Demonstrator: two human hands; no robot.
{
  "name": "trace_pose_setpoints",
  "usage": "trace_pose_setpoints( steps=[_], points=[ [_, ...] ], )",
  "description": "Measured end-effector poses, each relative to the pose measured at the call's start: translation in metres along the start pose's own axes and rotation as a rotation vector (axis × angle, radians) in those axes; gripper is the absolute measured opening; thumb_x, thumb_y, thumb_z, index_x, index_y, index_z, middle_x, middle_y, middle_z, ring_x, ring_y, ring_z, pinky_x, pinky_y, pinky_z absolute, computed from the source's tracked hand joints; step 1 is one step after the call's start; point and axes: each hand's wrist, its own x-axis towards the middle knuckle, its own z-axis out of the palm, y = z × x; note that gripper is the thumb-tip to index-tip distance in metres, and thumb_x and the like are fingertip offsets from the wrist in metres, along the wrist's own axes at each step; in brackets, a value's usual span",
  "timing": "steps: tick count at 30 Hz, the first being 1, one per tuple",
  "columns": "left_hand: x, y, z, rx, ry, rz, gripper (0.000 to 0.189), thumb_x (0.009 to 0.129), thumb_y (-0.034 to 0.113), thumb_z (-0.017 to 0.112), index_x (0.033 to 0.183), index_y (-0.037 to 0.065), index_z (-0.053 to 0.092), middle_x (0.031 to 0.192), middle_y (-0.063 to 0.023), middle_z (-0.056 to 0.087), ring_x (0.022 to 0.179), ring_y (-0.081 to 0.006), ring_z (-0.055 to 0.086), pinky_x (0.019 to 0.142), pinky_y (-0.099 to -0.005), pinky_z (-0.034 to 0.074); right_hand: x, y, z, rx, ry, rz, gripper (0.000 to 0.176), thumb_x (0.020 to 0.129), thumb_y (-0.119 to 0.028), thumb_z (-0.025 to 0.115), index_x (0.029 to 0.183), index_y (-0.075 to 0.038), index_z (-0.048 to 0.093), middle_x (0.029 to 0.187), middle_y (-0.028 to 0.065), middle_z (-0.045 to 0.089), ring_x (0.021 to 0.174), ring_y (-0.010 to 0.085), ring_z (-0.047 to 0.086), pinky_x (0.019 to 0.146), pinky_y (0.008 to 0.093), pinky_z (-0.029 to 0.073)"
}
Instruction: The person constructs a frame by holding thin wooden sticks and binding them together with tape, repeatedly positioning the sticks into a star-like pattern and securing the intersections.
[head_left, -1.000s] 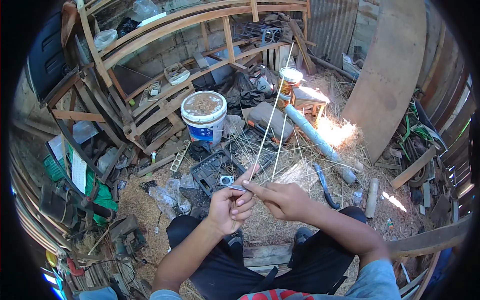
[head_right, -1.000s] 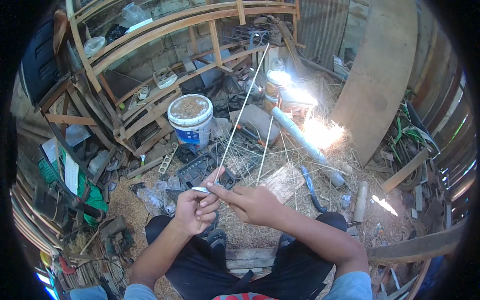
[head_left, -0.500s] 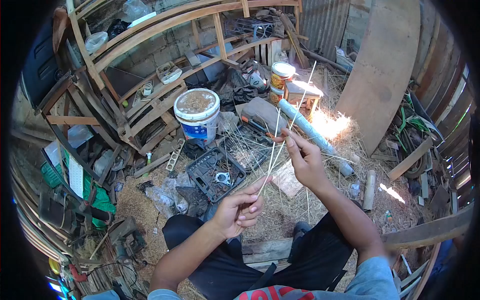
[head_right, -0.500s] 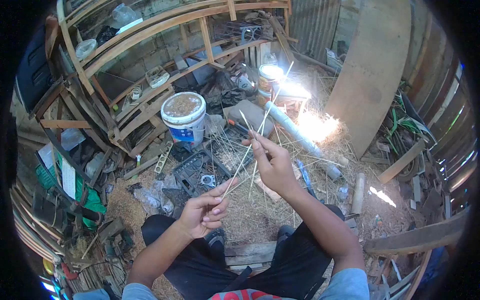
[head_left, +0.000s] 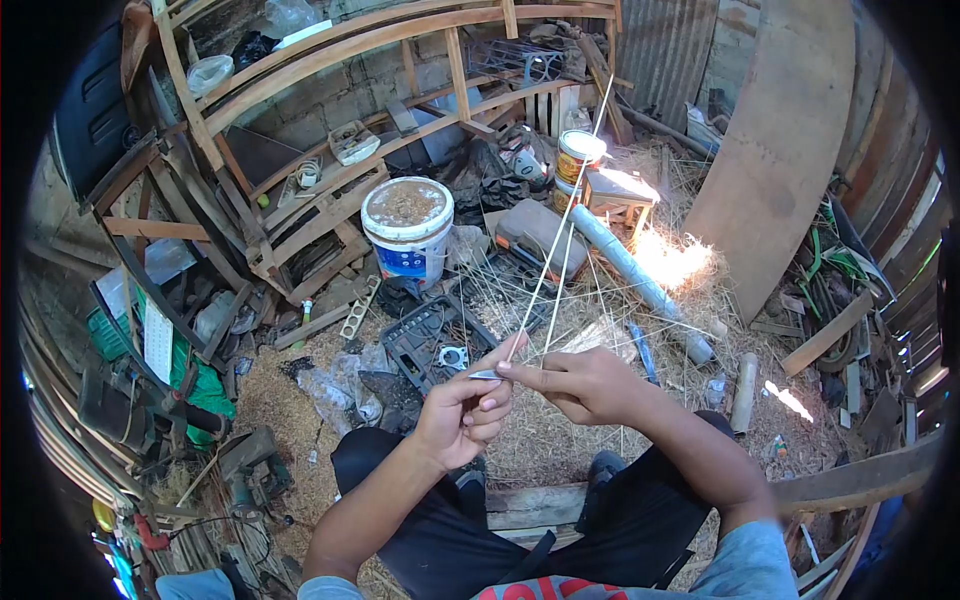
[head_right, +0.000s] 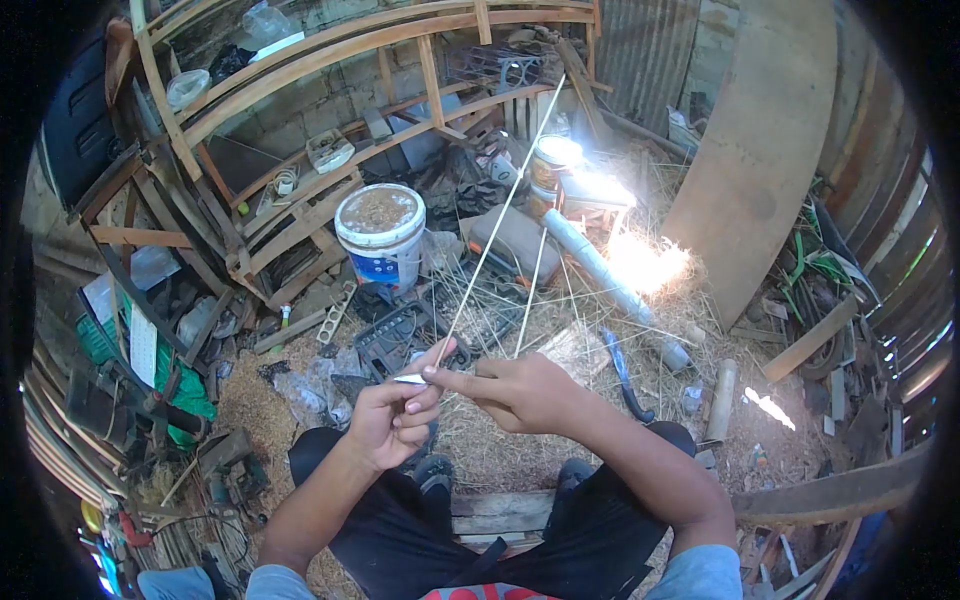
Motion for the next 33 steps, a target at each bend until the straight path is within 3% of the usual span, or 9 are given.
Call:
trace_pose_setpoints(
  steps=[8,15,18,22,25,28,29,32,33],
  points=[
    [0.002,0.005,-0.005,-0.121,-0.072,0.018,0.056,0.097,0.004,0.038,0.151,0.013,0.026,0.07,-0.0014,0.038,0.049,-0.0051,0.026,0.037,-0.0174,0.018,0.004,-0.005,0.0,-0.216,0.028,0.1,0.064,0.08,-0.009,0.064,0.14,-0.028,0.051,0.067,0.0038,0.049,0.053,0.0224,0.055,0.046,0.036,0.046],
    [-0.002,-0.002,0.0,-0.009,-0.063,-0.043,0.061,0.095,0.007,0.043,0.153,0.013,0.026,0.069,0.0018,0.036,0.049,-0.0031,0.026,0.037,-0.0166,0.017,0.002,0.026,-0.02,-0.132,0.247,0.329,0.058,0.083,0.003,0.057,0.139,-0.012,0.052,0.072,0.0118,0.057,0.062,0.0269,0.058,0.061,0.0373,0.047],
    [-0.002,-0.003,0.0,0.032,-0.044,-0.065,0.062,0.094,0.007,0.044,0.153,0.013,0.025,0.069,0.002,0.036,0.05,-0.0028,0.026,0.038,-0.0164,0.016,-0.002,0.041,-0.021,-0.093,0.312,0.375,0.062,0.085,-0.003,0.056,0.143,-0.022,0.046,0.071,0.0127,0.058,0.064,0.0308,0.06,0.062,0.0413,0.048],
    [0.0,-0.006,0.0,0.036,-0.029,-0.069,0.06,0.094,0.005,0.042,0.152,0.012,0.027,0.069,0.0011,0.036,0.05,-0.003,0.025,0.038,-0.0165,0.015,-0.003,0.044,-0.022,-0.09,0.318,0.39,0.06,0.086,-0.003,0.055,0.144,-0.019,0.045,0.074,0.0139,0.059,0.065,0.0327,0.06,0.063,0.0426,0.048],
    [-0.002,-0.008,0.002,0.057,-0.022,-0.073,0.058,0.094,0.004,0.041,0.151,0.011,0.029,0.069,0.0008,0.037,0.05,-0.0032,0.025,0.038,-0.0167,0.015,-0.001,0.046,-0.026,-0.072,0.417,0.372,0.056,0.088,-0.003,0.054,0.142,-0.016,0.048,0.077,0.0149,0.062,0.069,0.0337,0.062,0.065,0.041,0.049],
    [-0.002,-0.011,0.0,0.09,-0.024,-0.092,0.058,0.094,0.004,0.041,0.151,0.01,0.03,0.069,0.001,0.037,0.05,-0.0031,0.025,0.038,-0.0166,0.015,-0.005,0.052,-0.04,-0.057,0.381,0.573,0.052,0.089,-0.002,0.052,0.139,-0.015,0.051,0.083,0.0177,0.066,0.074,0.0347,0.065,0.068,0.0386,0.05],
    [-0.002,-0.012,-0.002,0.1,-0.024,-0.102,0.058,0.094,0.005,0.041,0.151,0.01,0.03,0.069,0.0011,0.037,0.05,-0.0031,0.025,0.038,-0.0166,0.015,-0.007,0.057,-0.041,-0.045,0.444,0.543,0.05,0.089,-0.001,0.052,0.137,-0.014,0.052,0.085,0.0206,0.066,0.075,0.0348,0.066,0.069,0.0373,0.05],
    [-0.003,-0.013,-0.006,0.088,-0.051,-0.119,0.058,0.094,0.004,0.041,0.15,0.009,0.03,0.068,0.0012,0.037,0.05,-0.003,0.025,0.038,-0.0166,0.015,-0.014,0.073,-0.044,-0.027,0.502,0.567,0.054,0.088,0.001,0.051,0.141,-0.014,0.049,0.069,0.0143,0.053,0.058,0.0202,0.052,0.062,0.0304,0.045],
    [-0.003,-0.013,-0.006,0.099,-0.024,-0.124,0.058,0.093,0.005,0.041,0.15,0.009,0.031,0.068,0.0012,0.037,0.049,-0.0031,0.025,0.037,-0.0168,0.014,-0.015,0.075,-0.045,-0.025,0.534,0.533,0.053,0.089,0.001,0.051,0.14,-0.014,0.05,0.07,0.0159,0.055,0.059,0.0211,0.054,0.063,0.0305,0.046]
  ],
)
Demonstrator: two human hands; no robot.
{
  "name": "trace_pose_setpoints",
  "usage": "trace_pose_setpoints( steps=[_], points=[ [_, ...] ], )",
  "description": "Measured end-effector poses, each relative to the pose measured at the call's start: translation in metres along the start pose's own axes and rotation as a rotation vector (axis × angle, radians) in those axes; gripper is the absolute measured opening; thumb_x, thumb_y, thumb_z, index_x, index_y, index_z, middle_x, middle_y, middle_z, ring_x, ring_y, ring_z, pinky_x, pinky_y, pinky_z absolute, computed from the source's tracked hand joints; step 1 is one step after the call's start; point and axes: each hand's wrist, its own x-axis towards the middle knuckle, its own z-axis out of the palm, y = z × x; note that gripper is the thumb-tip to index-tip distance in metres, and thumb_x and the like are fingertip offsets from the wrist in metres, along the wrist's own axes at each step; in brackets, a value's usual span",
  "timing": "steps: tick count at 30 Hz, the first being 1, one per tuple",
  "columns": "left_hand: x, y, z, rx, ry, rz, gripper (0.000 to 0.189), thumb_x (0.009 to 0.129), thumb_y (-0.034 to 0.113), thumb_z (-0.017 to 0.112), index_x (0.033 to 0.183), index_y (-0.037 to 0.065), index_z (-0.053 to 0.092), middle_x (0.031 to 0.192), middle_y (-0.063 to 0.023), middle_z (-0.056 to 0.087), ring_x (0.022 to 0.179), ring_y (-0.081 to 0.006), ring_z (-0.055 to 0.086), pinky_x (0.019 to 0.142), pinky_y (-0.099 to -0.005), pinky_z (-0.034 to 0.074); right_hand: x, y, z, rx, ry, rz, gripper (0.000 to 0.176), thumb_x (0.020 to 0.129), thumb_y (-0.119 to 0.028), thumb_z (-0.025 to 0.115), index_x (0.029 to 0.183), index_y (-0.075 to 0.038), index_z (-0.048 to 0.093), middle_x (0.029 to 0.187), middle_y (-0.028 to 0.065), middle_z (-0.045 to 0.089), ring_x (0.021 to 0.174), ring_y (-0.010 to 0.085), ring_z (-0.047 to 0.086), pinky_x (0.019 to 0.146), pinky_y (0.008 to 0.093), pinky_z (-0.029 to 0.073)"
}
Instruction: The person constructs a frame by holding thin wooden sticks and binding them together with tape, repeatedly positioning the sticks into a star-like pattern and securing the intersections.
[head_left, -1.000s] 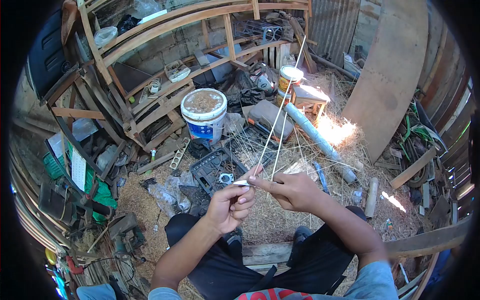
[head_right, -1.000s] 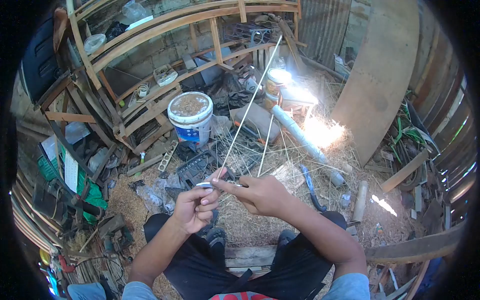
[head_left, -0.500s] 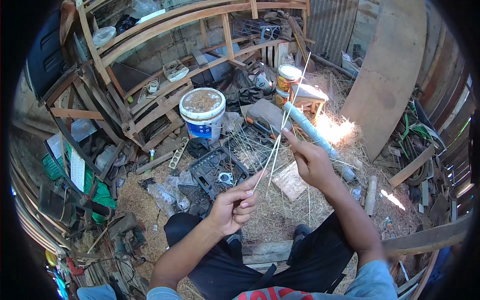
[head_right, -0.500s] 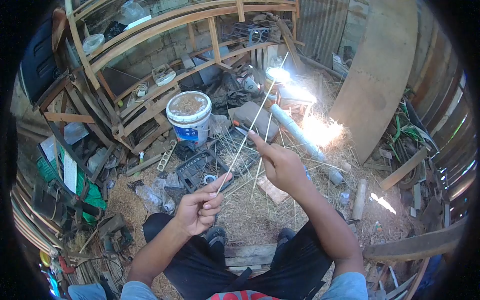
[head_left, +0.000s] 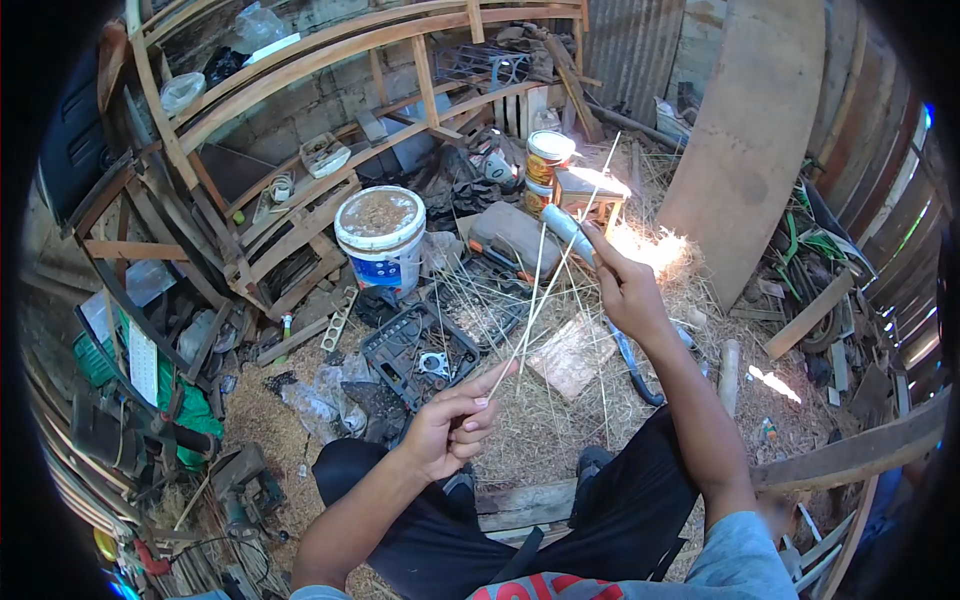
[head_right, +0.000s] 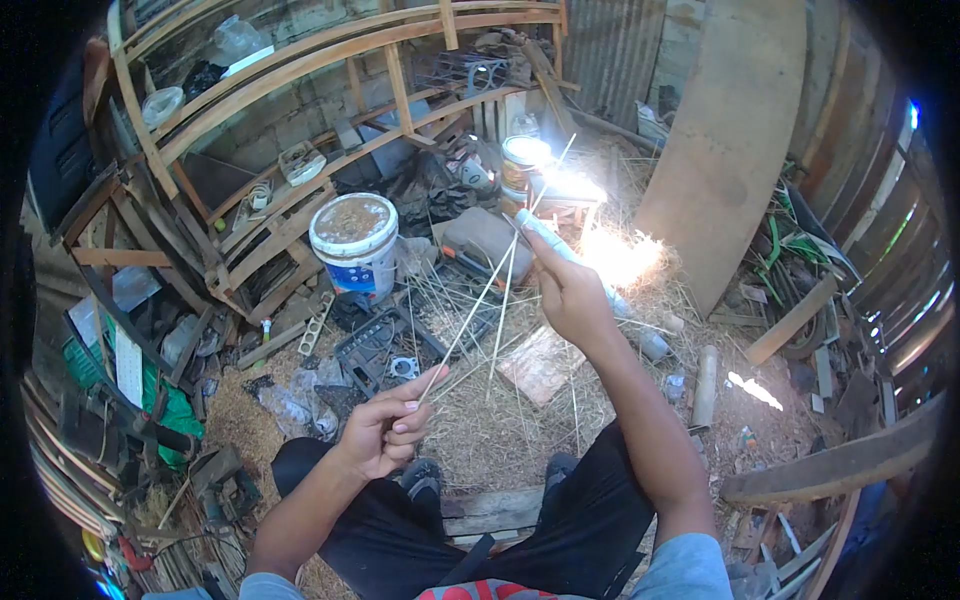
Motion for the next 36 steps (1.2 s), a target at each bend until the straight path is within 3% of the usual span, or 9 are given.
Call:
trace_pose_setpoints(
  steps=[3,7,11,15,20,24,26,30,36],
  points=[
    [-0.002,0.001,0.0,0.043,0.05,-0.008,0.058,0.093,0.005,0.042,0.15,0.008,0.031,0.067,0.0014,0.036,0.048,-0.0031,0.024,0.037,-0.0171,0.014,0.001,0.0,-0.008,-0.027,-0.051,0.061,0.052,0.086,-0.001,0.051,0.137,-0.013,0.053,0.082,0.0228,0.064,0.074,0.036,0.067,0.07,0.0384,0.051],
    [-0.006,0.006,-0.002,0.115,0.056,0.001,0.062,0.092,0.008,0.043,0.152,0.008,0.026,0.066,0.0041,0.035,0.048,-0.0017,0.023,0.038,-0.016,0.016,0.0,0.003,-0.009,-0.05,-0.03,0.03,0.051,0.086,-0.003,0.052,0.136,-0.014,0.054,0.083,0.0253,0.064,0.073,0.0365,0.066,0.07,0.0396,0.051],
    [-0.017,0.011,-0.008,0.147,0.086,-0.031,0.057,0.092,0.003,0.042,0.148,0.004,0.033,0.065,0.0012,0.035,0.046,-0.0031,0.023,0.037,-0.0175,0.014,0.007,0.018,-0.026,-0.108,0.114,0.259,0.049,0.095,-0.007,0.051,0.142,-0.019,0.047,0.071,0.015,0.056,0.061,0.0165,0.054,0.062,0.0316,0.047],
    [-0.026,0.01,-0.023,0.133,0.088,0.009,0.058,0.092,0.006,0.044,0.149,0.003,0.033,0.065,0.0022,0.036,0.047,-0.0026,0.025,0.037,-0.017,0.016,0.011,0.071,-0.042,-0.13,0.32,0.11,0.045,0.1,-0.013,0.049,0.145,-0.017,0.045,0.065,0.0061,0.051,0.059,0.0096,0.047,0.058,0.0282,0.044],
    [-0.019,0.015,-0.02,-0.023,0.032,0.135,0.059,0.093,0.005,0.041,0.151,0.013,0.03,0.067,0.0017,0.035,0.047,-0.0042,0.025,0.037,-0.0182,0.018,-0.009,0.009,-0.005,0.128,0.09,0.27,0.043,0.102,-0.017,0.046,0.145,-0.012,0.045,0.064,-0.0014,0.047,0.059,0.0059,0.045,0.054,0.0239,0.04],
    [-0.013,0.015,-0.015,-0.115,0.007,0.139,0.058,0.095,0.006,0.039,0.151,0.02,0.031,0.067,0.0009,0.035,0.046,-0.0052,0.025,0.036,-0.0187,0.019,-0.043,-0.041,0.042,0.105,-0.306,-0.384,0.06,0.085,-0.002,0.057,0.142,-0.016,0.047,0.085,0.0124,0.063,0.066,0.0256,0.063,0.059,0.0306,0.05],
    [-0.01,0.016,-0.008,-0.169,-0.023,0.112,0.056,0.097,0.007,0.037,0.15,0.025,0.033,0.065,0.0011,0.034,0.044,-0.0055,0.025,0.036,-0.0187,0.019,-0.057,-0.079,0.042,-0.037,-0.5,-0.382,0.065,0.083,-0.005,0.059,0.144,-0.021,0.045,0.078,0.0094,0.06,0.063,0.027,0.061,0.055,0.0357,0.049],
    [-0.008,0.012,-0.015,-0.313,-0.119,0.056,0.054,0.098,0.009,0.035,0.148,0.027,0.036,0.063,0.0019,0.032,0.044,-0.0058,0.023,0.036,-0.0192,0.018,-0.051,-0.077,0.048,-0.054,-0.33,-0.353,0.068,0.081,-0.007,0.061,0.145,-0.024,0.044,0.069,0.0072,0.056,0.057,0.0246,0.059,0.05,0.0371,0.047],
    [-0.007,0.01,-0.022,-0.273,-0.099,0.028,0.056,0.098,0.009,0.033,0.15,0.03,0.033,0.061,0.0033,0.029,0.043,-0.0054,0.021,0.036,-0.0193,0.017,-0.052,-0.078,0.037,-0.084,-0.515,-0.37,0.066,0.083,-0.006,0.06,0.145,-0.022,0.044,0.068,0.0092,0.056,0.06,0.0266,0.06,0.054,0.0368,0.048]
  ],
)
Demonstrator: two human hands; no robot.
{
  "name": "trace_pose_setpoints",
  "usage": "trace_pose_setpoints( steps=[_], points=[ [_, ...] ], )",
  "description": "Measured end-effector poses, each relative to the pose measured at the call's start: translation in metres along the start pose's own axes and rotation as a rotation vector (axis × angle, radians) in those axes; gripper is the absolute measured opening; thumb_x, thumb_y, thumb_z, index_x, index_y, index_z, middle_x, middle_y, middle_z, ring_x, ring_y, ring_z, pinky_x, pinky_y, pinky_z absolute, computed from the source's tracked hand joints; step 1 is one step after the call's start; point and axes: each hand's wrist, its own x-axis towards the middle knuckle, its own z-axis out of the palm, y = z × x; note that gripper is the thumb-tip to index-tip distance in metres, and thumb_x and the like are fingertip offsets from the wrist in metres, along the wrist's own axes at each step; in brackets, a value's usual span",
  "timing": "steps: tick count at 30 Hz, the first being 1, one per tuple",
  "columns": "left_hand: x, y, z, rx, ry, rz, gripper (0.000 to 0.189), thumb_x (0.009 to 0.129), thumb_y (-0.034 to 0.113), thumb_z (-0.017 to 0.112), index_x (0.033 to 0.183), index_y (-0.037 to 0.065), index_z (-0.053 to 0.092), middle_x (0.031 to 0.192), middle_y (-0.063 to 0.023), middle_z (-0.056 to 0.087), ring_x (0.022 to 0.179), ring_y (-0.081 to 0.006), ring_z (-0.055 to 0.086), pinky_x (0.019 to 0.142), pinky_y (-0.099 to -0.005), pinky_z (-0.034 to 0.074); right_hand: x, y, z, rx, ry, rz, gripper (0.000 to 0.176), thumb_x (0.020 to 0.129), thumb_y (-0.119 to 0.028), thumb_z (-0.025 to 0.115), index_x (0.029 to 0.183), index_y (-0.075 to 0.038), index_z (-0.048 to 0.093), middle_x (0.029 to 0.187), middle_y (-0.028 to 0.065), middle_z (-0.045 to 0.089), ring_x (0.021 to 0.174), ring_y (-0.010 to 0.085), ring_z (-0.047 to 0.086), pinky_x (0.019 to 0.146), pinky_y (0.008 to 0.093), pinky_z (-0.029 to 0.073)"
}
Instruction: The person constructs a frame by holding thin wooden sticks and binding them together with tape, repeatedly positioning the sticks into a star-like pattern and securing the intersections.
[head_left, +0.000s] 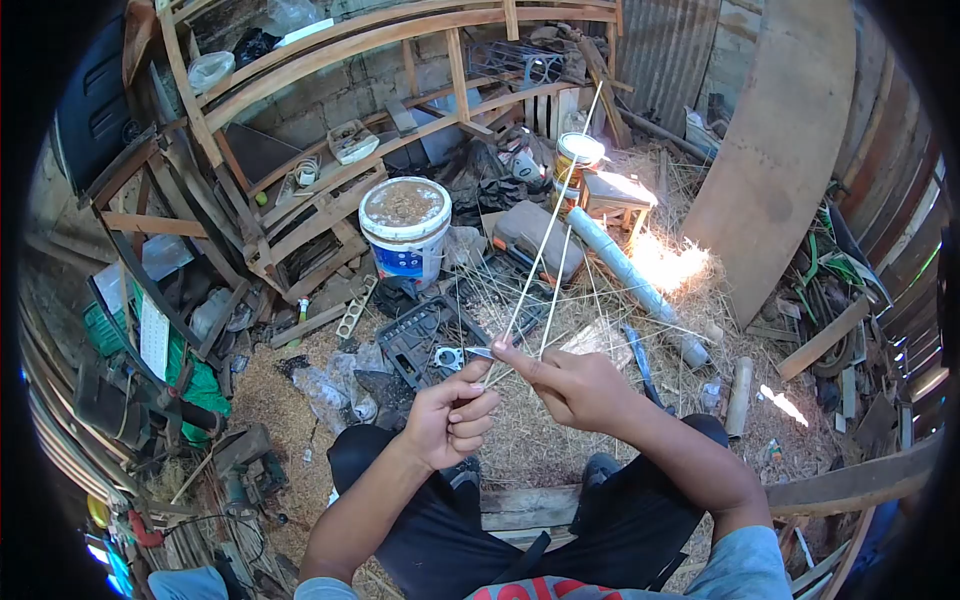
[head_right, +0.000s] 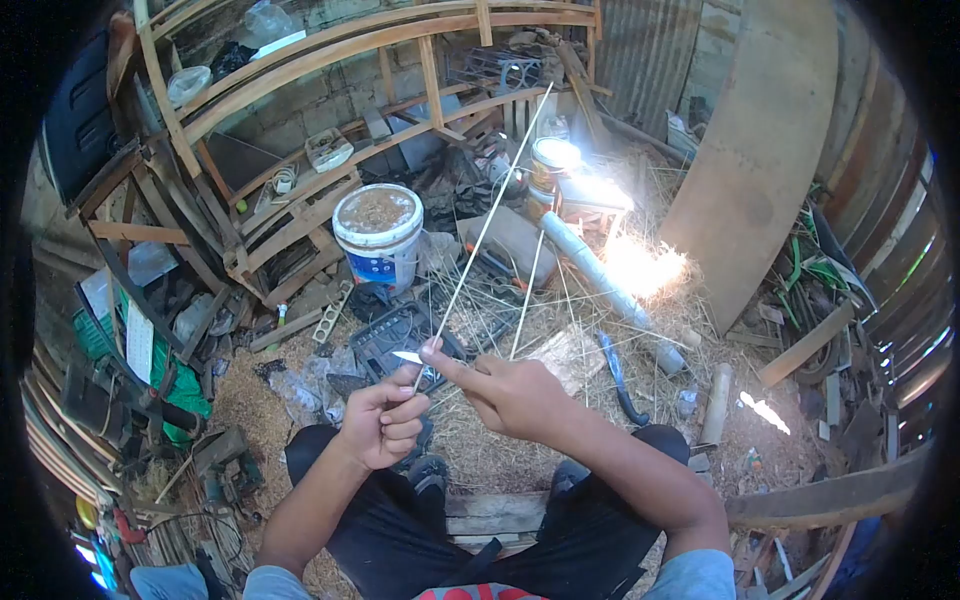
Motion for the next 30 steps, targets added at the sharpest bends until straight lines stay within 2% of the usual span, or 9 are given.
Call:
trace_pose_setpoints(
  steps=[3,4,7,10,15,16,19,20,30],
  points=[
    [-0.002,-0.002,0.009,0.128,0.004,-0.01,0.058,0.098,0.009,0.034,0.152,0.028,0.028,0.061,0.0038,0.028,0.044,-0.0049,0.02,0.037,-0.0189,0.018,0.002,0.015,-0.003,-0.03,0.133,0.094,0.062,0.084,-0.004,0.059,0.143,-0.019,0.047,0.068,0.0106,0.058,0.061,0.0292,0.06,0.056,0.0375,0.049],
    [-0.003,-0.002,0.011,0.183,0.01,-0.026,0.059,0.097,0.009,0.035,0.153,0.027,0.027,0.061,0.0038,0.028,0.044,-0.0047,0.02,0.038,-0.0187,0.018,0.006,0.024,-0.008,-0.023,0.24,0.097,0.058,0.085,-0.003,0.057,0.141,-0.015,0.049,0.067,0.0104,0.055,0.059,0.0238,0.059,0.058,0.0361,0.049],
    [-0.003,-0.006,0.016,0.279,0.026,-0.029,0.06,0.096,0.007,0.037,0.154,0.02,0.024,0.062,0.0039,0.029,0.046,-0.0042,0.021,0.039,-0.0177,0.02,0.004,0.059,-0.023,0.115,0.328,0.227,0.059,0.091,-0.007,0.054,0.147,-0.02,0.041,0.072,0.0128,0.06,0.062,0.0207,0.062,0.057,0.0345,0.048],
    [0.0,-0.008,0.015,0.365,0.089,0.037,0.055,0.098,0.008,0.04,0.152,0.011,0.027,0.063,0.0024,0.035,0.048,-0.0049,0.026,0.041,-0.0175,0.023,0.004,0.06,-0.027,0.273,0.424,0.468,0.041,0.098,-0.012,0.05,0.139,-0.009,0.049,0.07,0.0107,0.059,0.065,0.0132,0.06,0.059,0.0308,0.046],
    [0.015,-0.007,0.009,0.449,0.229,0.316,0.042,0.099,0.013,0.047,0.14,0.001,0.043,0.074,-0.0023,0.056,0.055,-0.0098,0.045,0.05,-0.0208,0.037,0.007,0.036,-0.003,0.622,0.46,0.446,0.027,0.103,-0.022,0.045,0.109,0.0,0.06,0.068,0.0022,0.057,0.064,0.0081,0.054,0.06,0.0252,0.043],
    [0.018,-0.003,0.002,0.465,0.157,0.367,0.031,0.099,0.014,0.049,0.129,0.004,0.052,0.095,-0.0062,0.066,0.077,-0.0151,0.061,0.069,-0.0279,0.047,0.007,0.033,0.002,0.665,0.429,0.45,0.027,0.103,-0.023,0.045,0.108,0.0,0.059,0.068,0.0013,0.057,0.063,0.0073,0.052,0.059,0.0248,0.042],
    [0.029,-0.003,0.006,0.477,0.236,0.528,0.021,0.099,0.015,0.05,0.119,0.009,0.056,0.118,-0.0095,0.065,0.106,-0.0186,0.06,0.087,-0.0337,0.046,0.009,0.012,0.013,0.9,0.327,0.617,0.028,0.101,-0.028,0.052,0.099,-0.002,0.061,0.065,-0.0037,0.053,0.058,0.0028,0.046,0.053,0.0213,0.036],
    [0.031,0.0,0.004,0.514,0.198,0.539,0.011,0.1,0.016,0.052,0.108,0.015,0.058,0.133,-0.0118,0.058,0.124,-0.019,0.051,0.097,-0.0364,0.041,0.008,0.007,0.016,0.936,0.258,0.666,0.028,0.101,-0.029,0.054,0.098,-0.003,0.062,0.064,-0.0046,0.052,0.057,0.002,0.045,0.052,0.0206,0.034],
    [0.041,-0.007,-0.007,0.529,0.208,0.625,0.008,0.101,0.021,0.05,0.104,0.018,0.058,0.14,-0.0123,0.053,0.124,-0.019,0.05,0.097,-0.0359,0.041,0.007,-0.014,0.027,1.046,0.222,0.676,0.025,0.093,-0.026,0.068,0.098,-0.002,0.064,0.053,-0.0074,0.045,0.041,0.0012,0.038,0.038,0.0209,0.025]
  ],
)
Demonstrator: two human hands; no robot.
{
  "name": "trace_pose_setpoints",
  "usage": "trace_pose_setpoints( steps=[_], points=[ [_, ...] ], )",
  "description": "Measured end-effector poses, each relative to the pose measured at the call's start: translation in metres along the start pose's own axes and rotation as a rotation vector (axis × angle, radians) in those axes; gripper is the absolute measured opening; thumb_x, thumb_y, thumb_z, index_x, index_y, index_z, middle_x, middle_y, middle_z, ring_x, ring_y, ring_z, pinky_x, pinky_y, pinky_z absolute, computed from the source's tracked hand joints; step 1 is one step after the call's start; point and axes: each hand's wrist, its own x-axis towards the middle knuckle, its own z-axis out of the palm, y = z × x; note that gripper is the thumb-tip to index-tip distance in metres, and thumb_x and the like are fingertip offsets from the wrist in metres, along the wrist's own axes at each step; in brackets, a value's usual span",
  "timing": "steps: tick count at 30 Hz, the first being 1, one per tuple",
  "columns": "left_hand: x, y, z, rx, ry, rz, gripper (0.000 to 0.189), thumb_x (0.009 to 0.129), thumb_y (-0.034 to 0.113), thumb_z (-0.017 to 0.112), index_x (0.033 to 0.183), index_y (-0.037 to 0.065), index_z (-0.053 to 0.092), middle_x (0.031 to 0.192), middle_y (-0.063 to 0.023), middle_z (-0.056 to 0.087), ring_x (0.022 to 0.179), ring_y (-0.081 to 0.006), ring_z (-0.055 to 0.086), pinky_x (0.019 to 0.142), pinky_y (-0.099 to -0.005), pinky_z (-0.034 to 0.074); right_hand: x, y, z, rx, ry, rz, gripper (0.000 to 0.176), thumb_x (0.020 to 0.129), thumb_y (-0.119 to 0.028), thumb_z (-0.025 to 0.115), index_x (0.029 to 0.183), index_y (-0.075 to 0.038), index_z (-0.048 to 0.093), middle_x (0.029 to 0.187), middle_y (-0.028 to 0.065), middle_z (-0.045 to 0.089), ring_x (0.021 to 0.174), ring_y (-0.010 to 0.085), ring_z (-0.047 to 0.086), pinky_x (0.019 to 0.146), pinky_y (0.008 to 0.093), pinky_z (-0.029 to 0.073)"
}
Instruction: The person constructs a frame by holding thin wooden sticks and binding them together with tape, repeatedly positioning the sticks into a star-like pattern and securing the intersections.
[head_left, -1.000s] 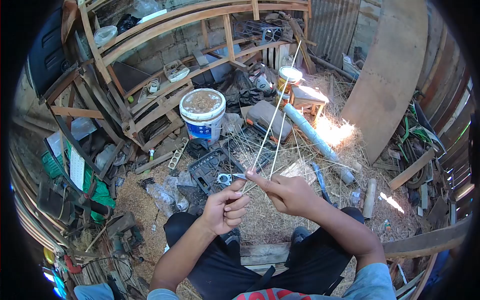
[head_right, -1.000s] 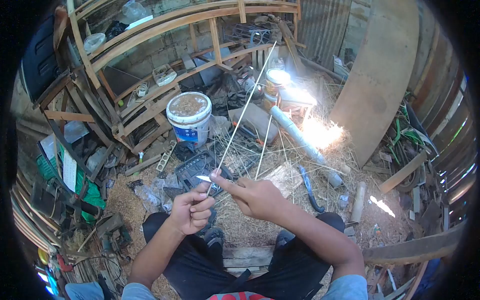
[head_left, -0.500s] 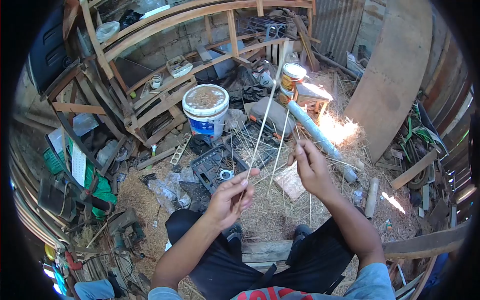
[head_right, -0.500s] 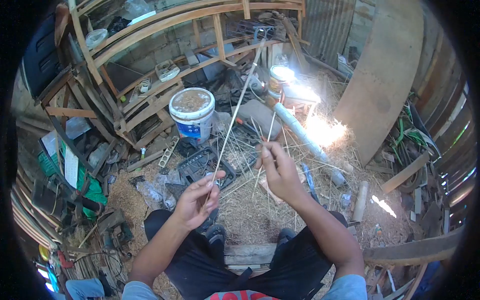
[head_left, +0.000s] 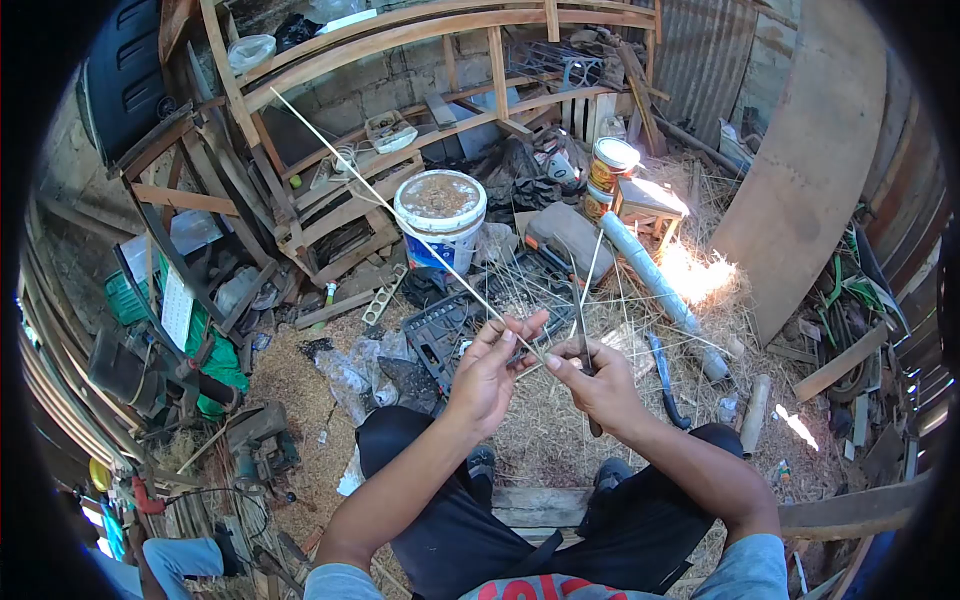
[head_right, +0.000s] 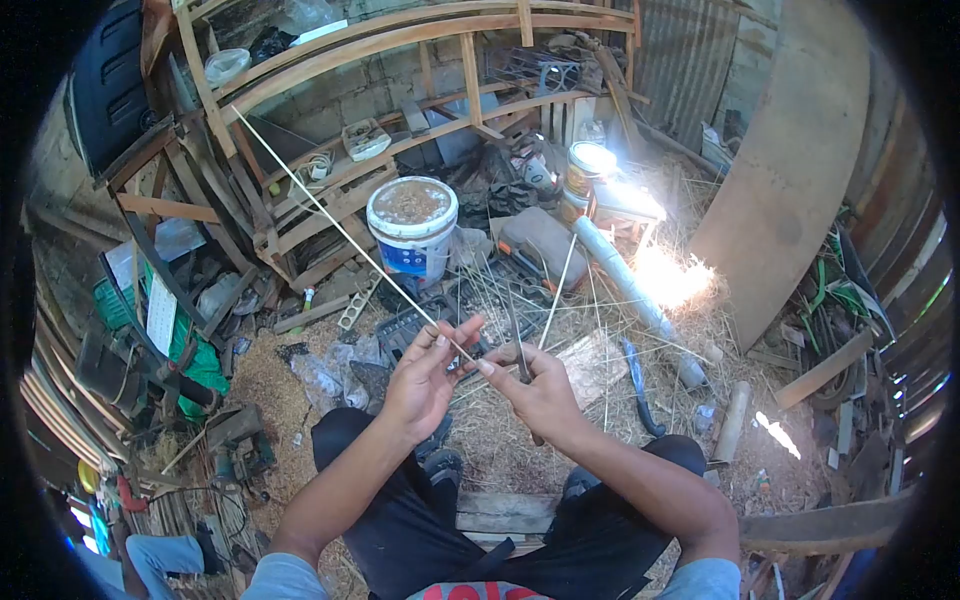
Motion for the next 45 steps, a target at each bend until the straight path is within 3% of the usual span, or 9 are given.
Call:
trace_pose_setpoints(
  steps=[12,16,20,23,27,28,31,34,45],
  points=[
    [-0.001,0.019,0.009,0.139,0.138,-0.011,0.024,0.1,0.016,0.049,0.122,0.01,0.054,0.132,-0.0092,0.058,0.119,-0.0178,0.052,0.094,-0.0339,0.042,-0.001,0.004,-0.007,-0.116,-0.057,0.028,0.016,0.09,-0.019,0.07,0.093,-0.003,0.071,0.073,-0.0045,0.06,0.066,0.003,0.048,0.059,0.0231,0.04],
    [0.011,0.053,-0.003,0.482,0.452,0.612,0.041,0.094,0.007,0.053,0.134,0.005,0.046,0.124,-0.0094,0.055,0.113,-0.0188,0.053,0.095,-0.0352,0.042,-0.001,-0.003,-0.012,-0.169,-0.061,0.025,0.018,0.09,-0.02,0.071,0.093,-0.002,0.07,0.075,-0.0001,0.063,0.066,0.0063,0.05,0.06,0.0249,0.042],
    [0.001,0.102,0.006,1.496,0.224,1.135,0.027,0.088,0.007,0.056,0.115,0.001,0.058,0.118,-0.0137,0.058,0.116,-0.0261,0.053,0.099,-0.0423,0.039,0.004,-0.003,-0.018,-0.382,-0.07,-0.155,0.017,0.088,-0.018,0.071,0.093,-0.002,0.069,0.079,0.0063,0.063,0.067,0.0109,0.055,0.061,0.0276,0.044],
    [0.002,0.126,0.02,1.871,-0.425,0.874,0.026,0.085,0.003,0.055,0.111,0.002,0.061,0.114,-0.0144,0.06,0.113,-0.0294,0.055,0.099,-0.0434,0.039,0.014,-0.008,-0.033,-0.598,-0.091,-0.396,0.013,0.087,-0.012,0.071,0.092,-0.001,0.067,0.077,0.0047,0.059,0.067,0.0129,0.056,0.059,0.0277,0.043],
    [0.003,0.128,0.002,1.736,-0.67,0.023,0.037,0.081,-0.001,0.054,0.117,0.002,0.063,0.092,-0.014,0.066,0.088,-0.0311,0.066,0.077,-0.0409,0.051,0.03,-0.005,-0.057,-0.634,-0.149,-0.597,0.012,0.084,-0.008,0.072,0.092,-0.002,0.066,0.086,0.0097,0.06,0.077,0.0225,0.061,0.068,0.0319,0.048],
    [0.002,0.119,-0.006,1.602,-0.724,0.084,0.036,0.088,0.001,0.052,0.122,0.003,0.063,0.076,-0.0096,0.064,0.067,-0.0223,0.064,0.059,-0.0329,0.049,0.032,-0.003,-0.06,-0.626,-0.13,-0.623,0.013,0.083,-0.008,0.072,0.091,-0.001,0.066,0.087,0.0107,0.06,0.077,0.0243,0.061,0.067,0.0329,0.048],
    [-0.016,0.098,-0.002,1.048,-0.298,-0.434,0.035,0.096,0.003,0.047,0.129,0.003,0.059,0.074,-0.0016,0.058,0.058,-0.0084,0.052,0.049,-0.024,0.041,0.027,-0.009,-0.059,-0.73,0.045,-0.632,0.026,0.087,-0.014,0.069,0.108,0.001,0.064,0.097,0.0134,0.059,0.083,0.0292,0.063,0.07,0.0365,0.05],
    [-0.026,0.09,0.009,0.582,-0.08,-0.515,0.038,0.099,0.004,0.044,0.136,0.002,0.05,0.08,0.0025,0.049,0.058,-0.003,0.04,0.044,-0.016,0.029,0.021,-0.019,-0.045,-0.888,0.245,-0.775,0.047,0.094,-0.02,0.059,0.135,0.002,0.048,0.104,0.0155,0.058,0.08,0.032,0.063,0.065,0.0403,0.051],
    [-0.032,0.044,0.006,-0.168,-0.001,-0.475,0.035,0.097,0.008,0.047,0.131,0.013,0.043,0.075,-0.0002,0.044,0.055,-0.0057,0.039,0.036,-0.0145,0.023,-0.006,-0.005,-0.011,-1.019,-0.109,-0.652,0.067,0.084,-0.005,0.058,0.147,-0.023,0.041,0.077,0.0094,0.052,0.058,0.0279,0.055,0.05,0.0384,0.046]
  ],
)
